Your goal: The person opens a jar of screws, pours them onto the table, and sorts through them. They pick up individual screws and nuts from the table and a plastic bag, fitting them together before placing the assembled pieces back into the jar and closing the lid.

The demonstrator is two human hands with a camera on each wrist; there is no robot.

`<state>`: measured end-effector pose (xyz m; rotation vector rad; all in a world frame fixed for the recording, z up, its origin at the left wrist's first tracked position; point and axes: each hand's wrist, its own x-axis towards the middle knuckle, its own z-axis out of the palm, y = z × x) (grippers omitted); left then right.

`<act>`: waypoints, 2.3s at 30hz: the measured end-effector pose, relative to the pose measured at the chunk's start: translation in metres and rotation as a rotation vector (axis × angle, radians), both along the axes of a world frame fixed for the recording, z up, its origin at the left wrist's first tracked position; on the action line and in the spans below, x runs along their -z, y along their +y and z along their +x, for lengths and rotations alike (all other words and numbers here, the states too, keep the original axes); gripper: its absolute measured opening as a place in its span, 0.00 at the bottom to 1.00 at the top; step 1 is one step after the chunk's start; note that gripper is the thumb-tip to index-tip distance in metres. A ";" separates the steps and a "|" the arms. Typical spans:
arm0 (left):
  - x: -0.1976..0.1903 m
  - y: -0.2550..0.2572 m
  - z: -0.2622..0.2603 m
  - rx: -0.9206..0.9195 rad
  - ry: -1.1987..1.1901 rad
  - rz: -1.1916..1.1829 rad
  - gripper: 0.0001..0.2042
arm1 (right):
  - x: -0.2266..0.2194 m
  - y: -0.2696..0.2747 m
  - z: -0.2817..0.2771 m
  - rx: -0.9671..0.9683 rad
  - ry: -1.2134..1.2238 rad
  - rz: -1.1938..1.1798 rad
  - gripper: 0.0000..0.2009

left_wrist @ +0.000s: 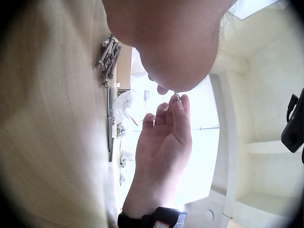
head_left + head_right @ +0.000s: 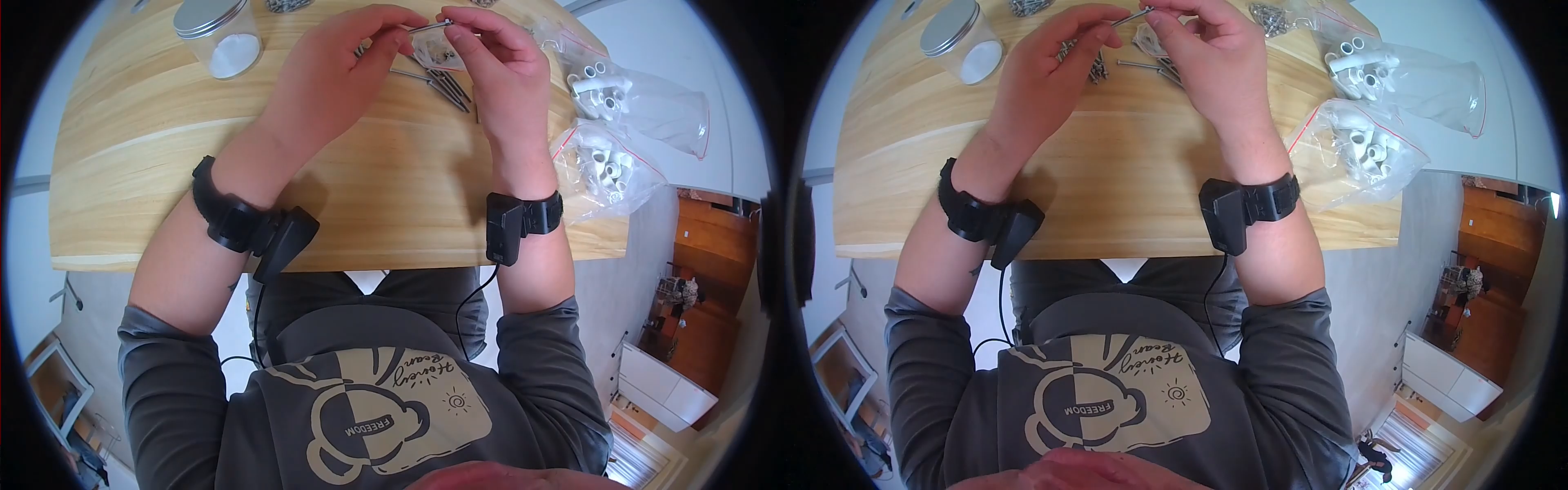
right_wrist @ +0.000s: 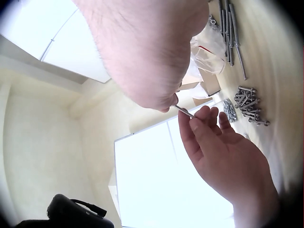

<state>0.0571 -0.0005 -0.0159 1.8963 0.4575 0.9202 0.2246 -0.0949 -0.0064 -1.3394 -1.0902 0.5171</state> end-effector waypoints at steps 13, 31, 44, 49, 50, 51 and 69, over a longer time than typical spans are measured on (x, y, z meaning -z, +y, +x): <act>0.005 0.005 0.001 0.020 -0.015 0.129 0.10 | -0.001 0.000 0.006 -0.020 -0.007 -0.079 0.06; 0.009 0.000 0.003 0.004 -0.009 -0.035 0.08 | 0.001 -0.002 0.005 -0.025 -0.231 0.076 0.19; 0.006 -0.002 0.005 -0.026 -0.019 -0.232 0.07 | -0.008 -0.009 0.003 0.140 -0.104 -0.242 0.21; 0.013 0.000 0.006 -0.067 -0.027 -0.117 0.07 | 0.001 -0.002 0.000 0.008 -0.211 0.038 0.19; 0.013 0.000 0.007 -0.051 -0.040 -0.182 0.07 | 0.005 -0.001 0.002 0.008 -0.211 0.038 0.19; 0.013 0.000 0.007 -0.034 -0.052 -0.246 0.07 | 0.009 0.000 0.003 -0.033 -0.191 0.037 0.19; 0.031 0.033 0.007 -0.215 0.424 0.205 0.11 | 0.017 0.004 0.050 0.299 -0.702 -0.372 0.12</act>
